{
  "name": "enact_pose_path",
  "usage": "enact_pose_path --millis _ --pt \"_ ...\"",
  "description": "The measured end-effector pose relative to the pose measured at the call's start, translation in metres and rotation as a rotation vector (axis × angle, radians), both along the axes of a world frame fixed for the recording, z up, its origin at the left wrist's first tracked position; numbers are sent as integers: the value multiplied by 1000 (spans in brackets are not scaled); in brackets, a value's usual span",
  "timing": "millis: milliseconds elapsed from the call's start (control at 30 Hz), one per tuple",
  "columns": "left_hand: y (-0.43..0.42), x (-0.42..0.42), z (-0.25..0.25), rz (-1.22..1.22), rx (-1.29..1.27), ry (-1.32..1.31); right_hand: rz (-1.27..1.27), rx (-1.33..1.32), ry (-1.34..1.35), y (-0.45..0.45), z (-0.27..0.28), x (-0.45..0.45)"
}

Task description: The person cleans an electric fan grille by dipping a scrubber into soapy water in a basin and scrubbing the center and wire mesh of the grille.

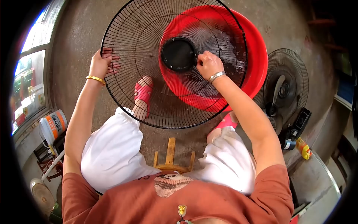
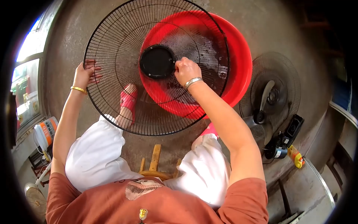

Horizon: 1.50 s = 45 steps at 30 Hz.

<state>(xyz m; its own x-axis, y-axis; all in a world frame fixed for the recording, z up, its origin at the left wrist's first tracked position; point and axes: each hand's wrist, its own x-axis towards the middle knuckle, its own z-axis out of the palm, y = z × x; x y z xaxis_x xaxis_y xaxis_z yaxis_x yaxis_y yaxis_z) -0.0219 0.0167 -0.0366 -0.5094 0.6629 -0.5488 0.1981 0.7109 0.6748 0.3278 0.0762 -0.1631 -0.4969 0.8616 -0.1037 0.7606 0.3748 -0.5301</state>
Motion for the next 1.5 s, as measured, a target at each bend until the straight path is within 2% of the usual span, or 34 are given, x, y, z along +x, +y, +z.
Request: enact_pose_path --millis 100,200,267,333,467,633,733,800,833,900,967,1000,1067,1133,1167,1267,1333,1367,1467,1500 --pt "-1 -6 -4 -16 -22 -33 65 -15 -145 7 7 -1" --pt "-2 -7 -3 -33 -5 -28 96 -248 -552 27 35 -1" --pt "-3 -7 -5 -40 13 1 81 -253 -445 34 39 16" --pt "-4 -7 -7 -23 9 -11 84 -33 -196 26 37 13" --pt "-3 -5 -5 -23 1 -3 -4 6 12 -4 -6 -7" --pt "-3 -7 -5 -20 -3 -51 109 -51 -206 11 10 -7" --pt "-2 -6 -1 -40 6 -35 95 -233 -553 25 33 0" --pt "-3 -9 -6 -50 27 -3 48 -170 -451 40 38 43" --pt "-4 -8 -6 -50 37 -5 -61 52 -75 41 29 73" --pt "-2 -5 -1 -47 30 -11 -238 328 275 51 17 116" --pt "-2 -6 0 -69 27 -10 -415 343 167 49 9 150" --pt "0 -5 2 -74 24 9 -441 329 68 49 -15 172" --pt "0 -3 2 -83 1 40 -366 393 -22 42 -62 191" --pt "1 2 7 -60 32 39 -364 103 -15 31 -93 193" --pt "0 6 8 -50 47 39 -371 -129 140 33 -153 221" --pt "0 4 7 -60 32 42 159 -309 -406 38 -116 206" --pt "0 4 8 -74 34 36 371 -418 -604 38 -105 196" --pt "0 5 9 -77 35 38 295 -164 -349 25 -116 207" --pt "0 7 11 -84 47 42 -133 78 -274 31 -112 203" --pt "0 6 11 -88 50 41 -150 246 -423 27 -89 193"
